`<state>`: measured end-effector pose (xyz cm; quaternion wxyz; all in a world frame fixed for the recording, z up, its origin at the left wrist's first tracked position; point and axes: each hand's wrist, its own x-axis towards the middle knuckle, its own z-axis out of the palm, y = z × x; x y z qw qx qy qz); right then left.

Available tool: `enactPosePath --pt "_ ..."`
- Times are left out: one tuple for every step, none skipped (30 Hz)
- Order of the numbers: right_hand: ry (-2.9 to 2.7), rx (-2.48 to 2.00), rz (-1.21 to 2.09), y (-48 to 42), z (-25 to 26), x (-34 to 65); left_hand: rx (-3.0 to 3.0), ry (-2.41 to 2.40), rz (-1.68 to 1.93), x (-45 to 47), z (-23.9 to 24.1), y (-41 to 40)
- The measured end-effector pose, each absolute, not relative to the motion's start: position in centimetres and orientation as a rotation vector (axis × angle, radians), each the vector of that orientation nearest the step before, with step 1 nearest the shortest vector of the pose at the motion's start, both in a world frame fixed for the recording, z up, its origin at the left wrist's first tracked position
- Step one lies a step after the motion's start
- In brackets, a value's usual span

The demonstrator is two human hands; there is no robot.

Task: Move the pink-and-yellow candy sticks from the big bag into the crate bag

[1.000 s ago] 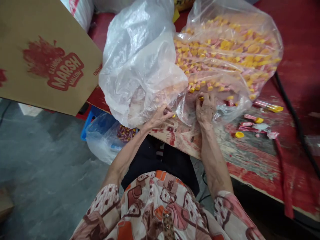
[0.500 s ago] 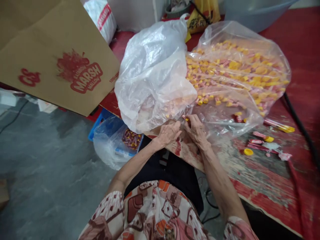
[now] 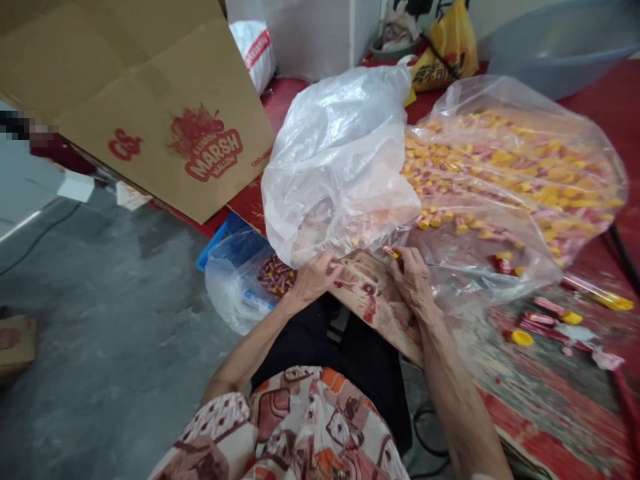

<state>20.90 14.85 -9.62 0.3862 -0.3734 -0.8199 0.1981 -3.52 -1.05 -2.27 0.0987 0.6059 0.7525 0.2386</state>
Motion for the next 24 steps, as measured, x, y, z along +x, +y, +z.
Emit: enactPosePath --pt "-2.086 -0.962 0.505 14.9 -9.7 20.9 1.731 2.322 0.743 -5.3 -2.2 -3.0" --pt "-2.092 -0.975 0.504 14.9 -9.7 20.9 1.667 2.414 0.774 -7.2 -2.2 -4.9" --pt "-2.101 -0.987 0.503 14.8 -9.7 20.9 1.584 2.505 0.801 -9.1 -2.1 -6.6" --pt "-2.110 -0.997 0.502 14.8 -9.7 20.9 1.474 2.592 0.844 -10.9 -2.1 -8.1" --pt "-2.118 -1.004 0.502 14.8 -9.6 20.9 1.344 2.665 0.911 -12.7 -2.2 -9.0" --pt "-2.124 -1.009 0.500 14.8 -9.6 20.9 1.211 2.712 0.988 -14.3 -2.2 -9.5" --pt "-2.128 -1.011 0.495 14.7 -9.5 20.9 1.089 2.734 1.068 -15.6 -2.3 -9.4" --pt "-2.127 -1.011 0.487 14.7 -9.4 20.9 0.993 2.730 1.142 -16.8 -2.4 -8.7" --pt "-2.121 -1.011 0.476 14.6 -9.4 20.9 0.931 2.709 1.201 -17.7 -2.5 -7.7" --pt "-2.111 -1.004 0.463 14.5 -9.3 20.8 0.904 2.680 1.245 -18.4 -2.5 -6.3" --pt "-2.098 -0.991 0.450 14.5 -9.3 20.8 0.903 2.650 1.280 -18.9 -2.4 -4.6" --pt "-2.082 -0.976 0.439 14.4 -9.3 20.7 0.915 2.620 1.310 -19.1 -2.3 -2.8" --pt "-2.066 -0.958 0.431 14.4 -9.4 20.6 0.917 2.591 1.345 -19.2 -2.2 -1.1" --pt "-2.053 -0.941 0.426 14.4 -9.5 20.5 0.904 2.564 1.385 -19.2 -2.1 0.6" --pt "-2.043 -0.927 0.423 14.4 -9.7 20.4 0.882 2.538 1.422 -19.0 -2.0 2.2" --pt "-2.035 -0.918 0.425 14.4 -9.8 20.3 0.853 2.516 1.452 -18.8 -1.9 3.5" --pt "-2.030 -0.915 0.429 14.4 -10.0 20.2 0.829 2.499 1.470 -18.6 -1.8 4.7" --pt "-2.027 -0.919 0.433 14.4 -10.0 20.1 0.816 2.486 1.477 -18.4 -1.6 5.8" --pt "-2.027 -0.928 0.438 14.3 -10.1 20.0 0.822 2.475 1.476 -18.3 -1.3 6.7" --pt "-2.030 -0.942 0.444 14.3 -10.0 19.9 0.841 2.464 1.474 -18.2 -0.9 7.6" --pt "-2.036 -0.957 0.452 14.3 -10.0 19.9 0.863 2.450 1.479 -18.2 -0.2 8.4" --pt "-2.045 -0.969 0.462 14.3 -9.9 20.0 0.896 2.428 1.504 -18.2 0.6 9.3" --pt "-2.054 -0.979 0.474 14.4 -9.9 20.0 0.945 2.392 1.552 -18.3 1.5 10.1" --pt "-2.064 -0.986 0.485 14.4 -9.8 20.1 1.007 2.344 1.618 -18.4 2.4 10.8"
